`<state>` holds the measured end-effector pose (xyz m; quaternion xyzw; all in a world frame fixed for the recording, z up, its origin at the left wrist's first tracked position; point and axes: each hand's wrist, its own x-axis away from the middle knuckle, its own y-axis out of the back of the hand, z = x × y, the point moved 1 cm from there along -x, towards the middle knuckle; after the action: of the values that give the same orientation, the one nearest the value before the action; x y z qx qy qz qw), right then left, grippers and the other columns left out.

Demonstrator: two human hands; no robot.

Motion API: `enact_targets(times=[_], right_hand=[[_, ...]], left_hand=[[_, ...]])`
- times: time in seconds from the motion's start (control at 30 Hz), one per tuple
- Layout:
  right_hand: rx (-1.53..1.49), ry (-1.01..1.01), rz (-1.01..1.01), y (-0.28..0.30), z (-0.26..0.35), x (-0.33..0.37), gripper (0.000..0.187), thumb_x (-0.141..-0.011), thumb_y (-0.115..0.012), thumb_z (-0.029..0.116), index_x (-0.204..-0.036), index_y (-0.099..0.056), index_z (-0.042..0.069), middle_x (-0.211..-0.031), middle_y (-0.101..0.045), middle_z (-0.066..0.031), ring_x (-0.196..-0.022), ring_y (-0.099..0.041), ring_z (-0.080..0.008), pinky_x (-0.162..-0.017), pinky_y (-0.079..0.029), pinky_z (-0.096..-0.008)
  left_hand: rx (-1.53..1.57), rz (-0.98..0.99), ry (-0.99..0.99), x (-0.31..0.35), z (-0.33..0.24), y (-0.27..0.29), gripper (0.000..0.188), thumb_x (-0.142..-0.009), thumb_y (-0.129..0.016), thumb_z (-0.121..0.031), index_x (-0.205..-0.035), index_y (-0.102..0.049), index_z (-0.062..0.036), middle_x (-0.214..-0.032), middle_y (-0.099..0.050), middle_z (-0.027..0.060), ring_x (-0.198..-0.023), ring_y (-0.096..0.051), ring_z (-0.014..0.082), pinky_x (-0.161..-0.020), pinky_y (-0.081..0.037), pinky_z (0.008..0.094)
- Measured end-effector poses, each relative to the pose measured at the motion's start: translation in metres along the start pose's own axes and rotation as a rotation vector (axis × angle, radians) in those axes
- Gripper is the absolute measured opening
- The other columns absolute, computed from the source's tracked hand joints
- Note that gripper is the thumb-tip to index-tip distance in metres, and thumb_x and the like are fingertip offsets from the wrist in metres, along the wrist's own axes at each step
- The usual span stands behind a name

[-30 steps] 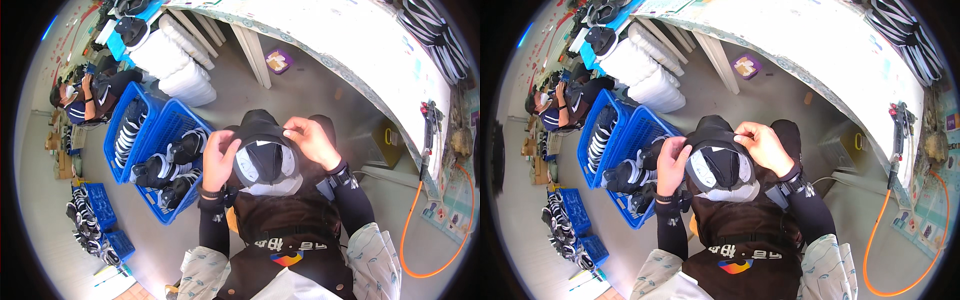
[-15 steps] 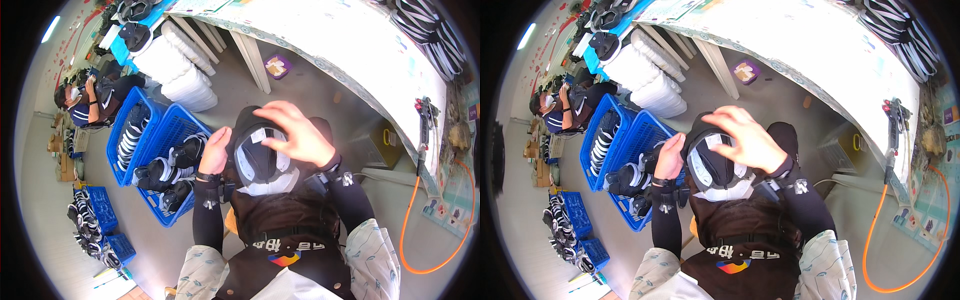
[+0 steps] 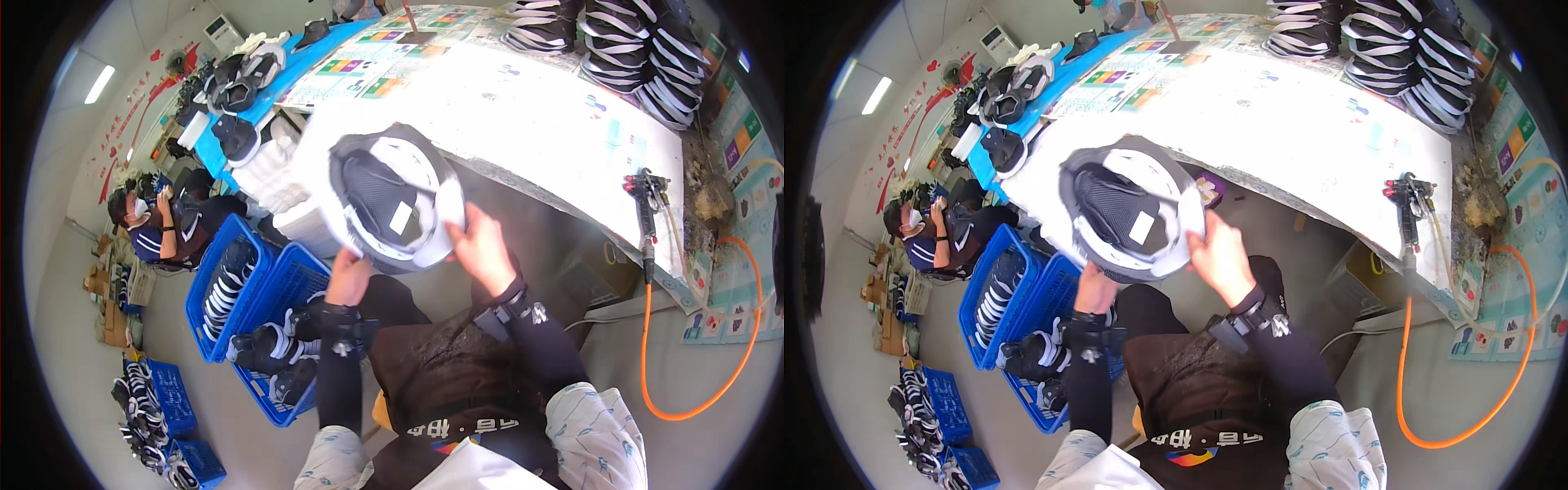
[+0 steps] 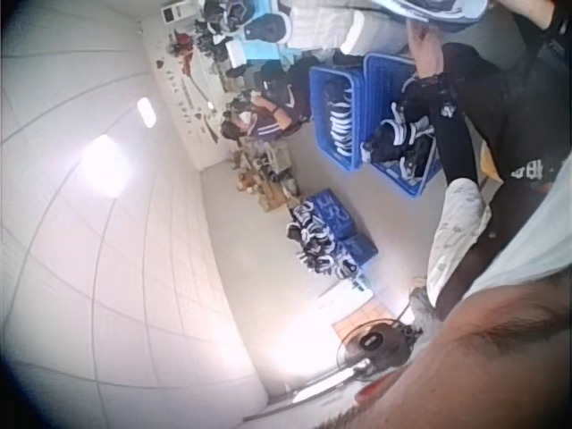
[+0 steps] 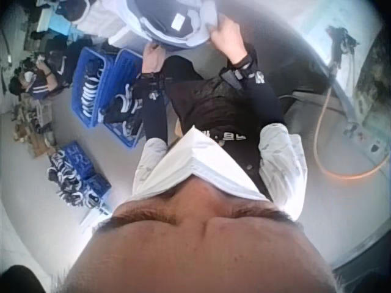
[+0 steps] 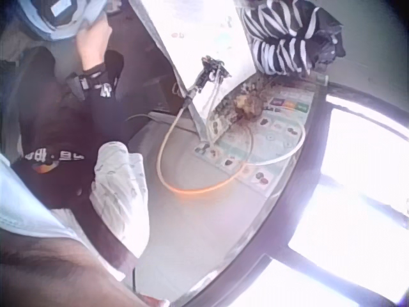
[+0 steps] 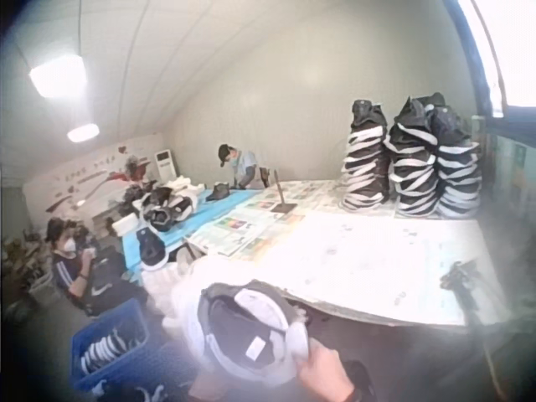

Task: Checking and cleaning a pneumatic spray gun before assembling shoe components.

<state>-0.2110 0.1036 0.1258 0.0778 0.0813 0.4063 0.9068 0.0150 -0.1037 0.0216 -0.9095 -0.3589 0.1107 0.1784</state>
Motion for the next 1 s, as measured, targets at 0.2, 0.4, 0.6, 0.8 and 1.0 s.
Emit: enact_targets(times=[0.2, 0.4, 0.6, 0.8, 1.0], right_hand=[[-0.496, -0.298, 0.117, -0.006, 0.003, 0.038, 0.032, -0.098, -0.057, 0.006, -0.122, -0.056, -0.015, -0.097, -0.075, -0.0241, -0.072, -0.079, -0.0315, -0.061, -0.065, -0.0353], [-0.663, -0.427, 0.272, 0.003, 0.013, 0.044, 0.033, -0.099, -0.053, 0.003, -0.124, -0.049, -0.018, -0.095, -0.072, -0.0281, -0.074, -0.078, -0.0362, -0.062, -0.066, -0.036], [-0.786, -0.385, 0.21, 0.02, 0.029, 0.036, 0.036, -0.098, -0.053, 0.0, -0.131, -0.046, -0.014, -0.105, -0.069, -0.0283, -0.074, -0.078, -0.0371, -0.061, -0.066, -0.0372], [-0.833, -0.529, 0.117, 0.022, 0.042, -0.028, 0.037, -0.102, -0.053, 0.008, -0.133, -0.046, -0.012, -0.097, -0.071, -0.0254, -0.077, -0.078, -0.0354, -0.064, -0.065, -0.034], [-0.841, -0.413, -0.111, 0.04, 0.048, -0.12, 0.042, -0.103, -0.053, 0.003, -0.139, -0.04, -0.011, -0.107, -0.069, -0.0236, -0.075, -0.078, -0.0301, -0.061, -0.064, -0.0324]], left_hand=[[0.096, 0.175, -0.078, -0.013, -0.03, -0.074, 0.063, -0.096, -0.06, 0.01, -0.155, -0.044, -0.003, -0.147, -0.06, 0.0091, -0.133, -0.059, 0.024, -0.113, -0.046, 0.0384], [-0.824, 0.088, -0.319, -0.013, -0.065, -0.133, 0.051, -0.091, -0.074, 0.0, -0.14, -0.057, 0.0035, -0.129, -0.069, 0.0093, -0.116, -0.066, 0.0186, -0.103, -0.051, 0.0342], [-0.96, -0.252, -0.704, -0.082, -0.124, -0.076, 0.045, -0.079, -0.053, 0.015, -0.115, -0.076, 0.0001, -0.116, -0.074, 0.0126, -0.103, -0.07, 0.0239, -0.097, -0.052, 0.0318], [-0.78, 0.258, -0.17, -0.175, -0.147, -0.112, 0.074, -0.095, -0.056, 0.014, -0.162, -0.035, -0.0083, -0.151, -0.056, 0.0095, -0.098, -0.059, 0.0087, -0.086, -0.049, 0.0228], [-1.036, 0.075, -0.478, -0.205, -0.196, -0.221, 0.068, -0.1, -0.066, -0.034, -0.153, -0.045, 0.0032, -0.136, -0.056, 0.0166, -0.108, -0.056, 0.0208, -0.083, -0.047, 0.0329]])
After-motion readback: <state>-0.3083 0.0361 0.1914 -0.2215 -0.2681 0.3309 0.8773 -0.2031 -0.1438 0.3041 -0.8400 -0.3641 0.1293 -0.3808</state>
